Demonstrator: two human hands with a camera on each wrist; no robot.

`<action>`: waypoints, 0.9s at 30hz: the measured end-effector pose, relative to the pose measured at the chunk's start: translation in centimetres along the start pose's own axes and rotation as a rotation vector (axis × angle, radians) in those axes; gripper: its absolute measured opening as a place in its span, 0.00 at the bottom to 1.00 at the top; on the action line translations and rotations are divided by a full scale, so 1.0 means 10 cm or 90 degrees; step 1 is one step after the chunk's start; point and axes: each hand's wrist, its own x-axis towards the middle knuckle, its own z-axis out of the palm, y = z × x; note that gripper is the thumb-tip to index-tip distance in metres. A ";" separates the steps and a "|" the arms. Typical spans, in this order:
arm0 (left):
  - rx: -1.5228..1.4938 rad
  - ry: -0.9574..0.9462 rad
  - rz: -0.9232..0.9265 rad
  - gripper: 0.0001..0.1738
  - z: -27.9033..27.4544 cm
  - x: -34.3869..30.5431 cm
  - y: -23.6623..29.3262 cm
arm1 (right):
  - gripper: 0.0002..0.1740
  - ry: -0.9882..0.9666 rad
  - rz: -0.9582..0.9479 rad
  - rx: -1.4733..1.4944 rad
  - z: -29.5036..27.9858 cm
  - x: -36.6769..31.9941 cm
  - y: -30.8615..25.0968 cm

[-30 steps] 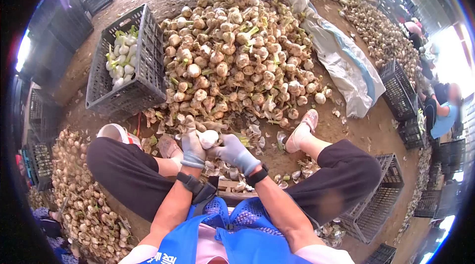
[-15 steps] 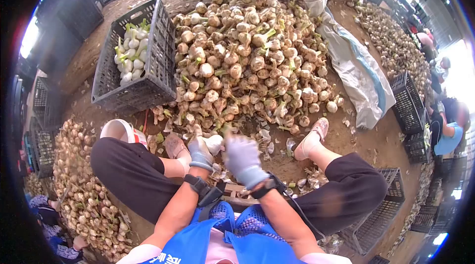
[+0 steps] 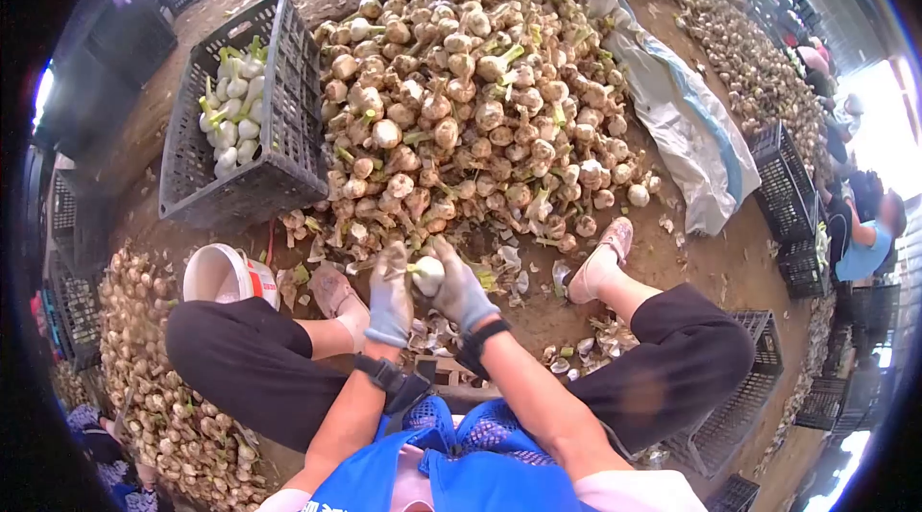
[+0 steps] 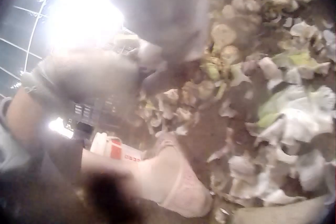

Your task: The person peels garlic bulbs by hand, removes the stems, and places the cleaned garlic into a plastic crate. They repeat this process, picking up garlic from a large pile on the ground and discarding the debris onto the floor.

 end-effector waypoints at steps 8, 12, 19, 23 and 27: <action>0.011 0.115 0.080 0.08 -0.21 0.07 0.59 | 0.23 0.012 -0.513 -0.792 1.93 0.22 -0.43; 0.051 0.208 -0.116 0.07 0.14 -0.05 0.63 | 0.15 0.591 -0.224 -1.354 0.88 0.86 -0.82; 0.008 0.146 -0.216 0.08 0.07 -0.01 0.48 | 0.09 0.485 -0.372 -1.374 0.68 0.87 -1.05; -0.103 -0.030 -0.165 0.19 0.10 0.00 0.49 | 0.11 0.130 -0.382 -1.327 0.91 0.01 -1.06; -0.148 -0.362 -0.265 0.20 0.32 -0.19 0.79 | 0.13 -0.034 -0.251 -0.934 1.15 -0.79 -1.01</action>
